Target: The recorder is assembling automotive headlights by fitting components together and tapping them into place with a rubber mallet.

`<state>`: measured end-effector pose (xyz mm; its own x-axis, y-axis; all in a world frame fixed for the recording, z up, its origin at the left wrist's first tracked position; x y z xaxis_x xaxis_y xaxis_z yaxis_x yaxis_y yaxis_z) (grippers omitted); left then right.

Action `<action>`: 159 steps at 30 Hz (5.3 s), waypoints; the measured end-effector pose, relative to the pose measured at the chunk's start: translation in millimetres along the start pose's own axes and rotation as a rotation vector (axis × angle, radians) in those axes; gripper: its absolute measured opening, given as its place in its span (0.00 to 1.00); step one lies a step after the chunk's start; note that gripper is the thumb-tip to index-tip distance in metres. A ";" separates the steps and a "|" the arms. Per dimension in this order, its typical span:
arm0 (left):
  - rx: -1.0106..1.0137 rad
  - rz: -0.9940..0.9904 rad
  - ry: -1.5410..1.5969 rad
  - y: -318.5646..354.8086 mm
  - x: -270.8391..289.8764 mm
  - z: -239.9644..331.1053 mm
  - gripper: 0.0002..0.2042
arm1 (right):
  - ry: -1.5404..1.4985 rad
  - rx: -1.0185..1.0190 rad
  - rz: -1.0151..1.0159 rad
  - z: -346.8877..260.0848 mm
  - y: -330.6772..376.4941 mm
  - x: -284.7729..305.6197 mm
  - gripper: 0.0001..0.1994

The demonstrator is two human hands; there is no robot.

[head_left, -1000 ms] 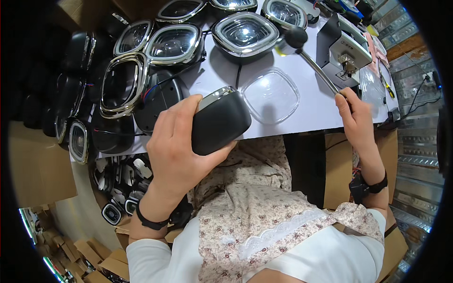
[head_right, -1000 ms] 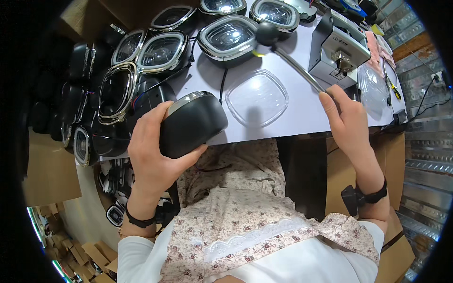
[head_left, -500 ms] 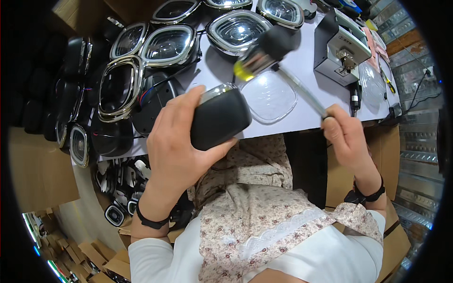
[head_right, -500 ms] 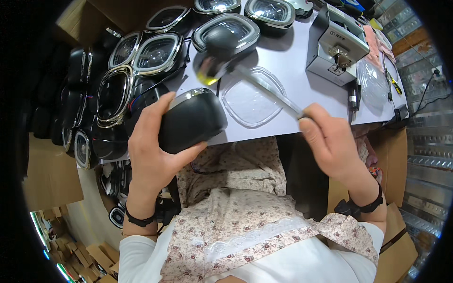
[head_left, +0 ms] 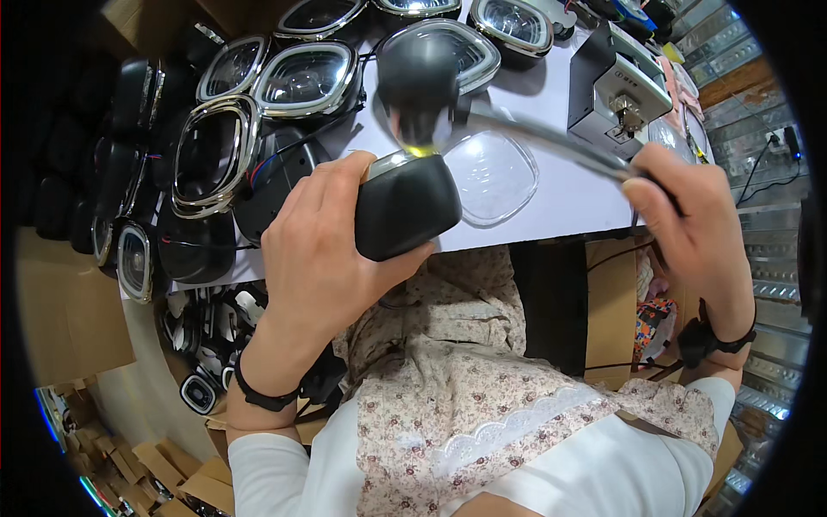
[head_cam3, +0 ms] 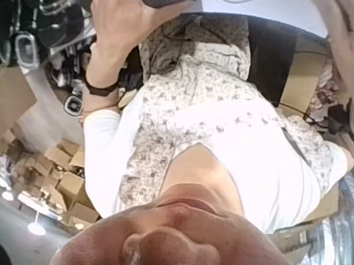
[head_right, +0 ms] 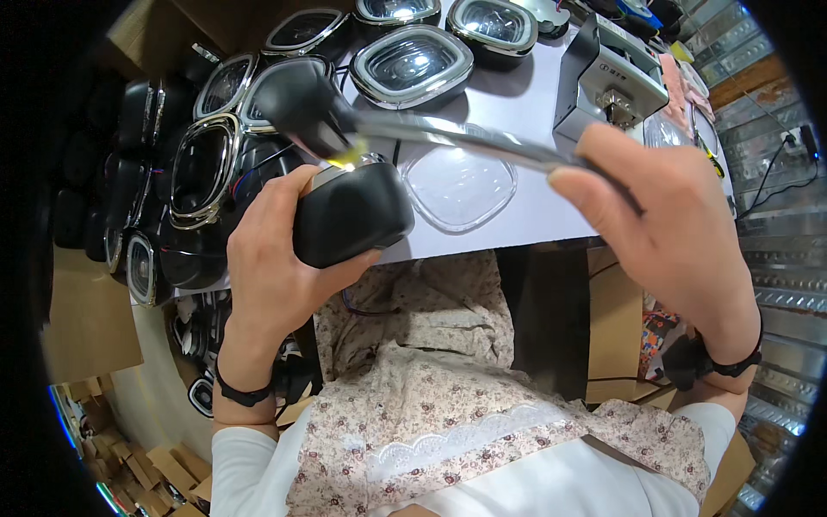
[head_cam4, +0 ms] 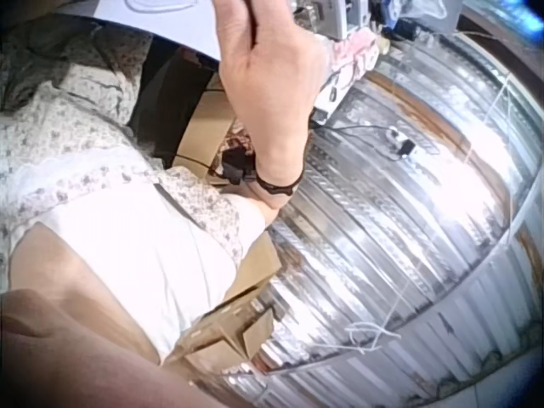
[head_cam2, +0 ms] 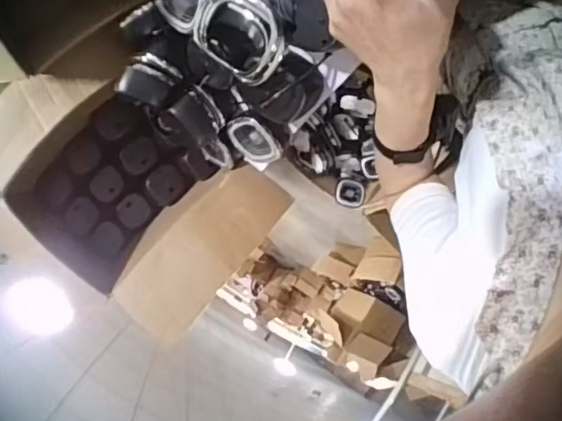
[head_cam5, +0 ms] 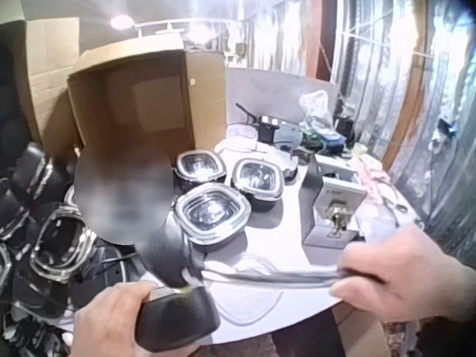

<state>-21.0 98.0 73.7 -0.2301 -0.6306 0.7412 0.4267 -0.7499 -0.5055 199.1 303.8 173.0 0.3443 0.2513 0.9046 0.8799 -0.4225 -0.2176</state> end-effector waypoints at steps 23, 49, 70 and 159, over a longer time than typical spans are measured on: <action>-0.007 -0.013 -0.027 0.7 -0.2 3.7 0.36 | 0.112 -0.013 -0.019 24.0 12.2 -17.3 0.15; 0.005 0.021 -0.016 8.1 -1.1 2.4 0.35 | -0.183 -0.154 0.120 43.8 32.1 -23.8 0.15; 0.000 0.026 0.032 2.7 0.2 -0.9 0.35 | -0.197 -0.035 0.227 30.2 19.0 -77.4 0.15; 0.000 0.025 0.061 -0.1 2.4 -12.9 0.36 | -0.045 -0.058 0.127 4.1 17.4 -21.4 0.17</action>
<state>-32.9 93.9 69.8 -0.2721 -0.6598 0.7005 0.4329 -0.7340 -0.5232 208.4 294.7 148.4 0.4671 0.2309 0.8535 0.8084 -0.5025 -0.3065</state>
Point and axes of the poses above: each hand's wrist, its own y-axis away from the middle knuckle, its own x-axis out of the back of the hand, z = x × y, the point moved 1 cm from there along -y, towards the middle knuckle, and after that the axes turned 7 degrees about z, right-handed, at the moved point
